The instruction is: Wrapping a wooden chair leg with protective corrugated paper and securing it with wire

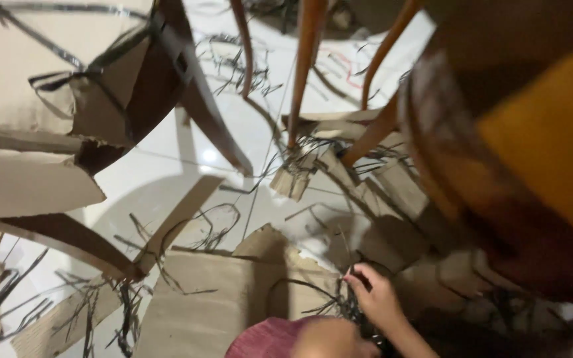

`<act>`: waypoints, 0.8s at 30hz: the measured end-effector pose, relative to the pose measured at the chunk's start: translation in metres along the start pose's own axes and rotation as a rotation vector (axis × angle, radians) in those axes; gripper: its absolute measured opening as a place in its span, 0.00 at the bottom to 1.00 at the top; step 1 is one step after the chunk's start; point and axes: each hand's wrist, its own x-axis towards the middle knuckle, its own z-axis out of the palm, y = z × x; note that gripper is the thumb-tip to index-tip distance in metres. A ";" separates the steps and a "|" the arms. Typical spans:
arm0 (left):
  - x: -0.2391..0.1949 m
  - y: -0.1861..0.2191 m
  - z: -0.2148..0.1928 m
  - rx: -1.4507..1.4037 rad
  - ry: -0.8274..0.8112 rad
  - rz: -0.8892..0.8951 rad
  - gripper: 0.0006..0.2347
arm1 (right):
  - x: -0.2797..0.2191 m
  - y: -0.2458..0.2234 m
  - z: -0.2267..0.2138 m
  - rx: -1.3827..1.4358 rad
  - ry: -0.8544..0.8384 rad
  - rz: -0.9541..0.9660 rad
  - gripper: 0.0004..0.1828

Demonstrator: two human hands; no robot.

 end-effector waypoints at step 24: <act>0.009 0.024 -0.007 -1.079 0.657 0.555 0.01 | -0.094 -0.026 -0.073 -0.046 0.037 -0.011 0.18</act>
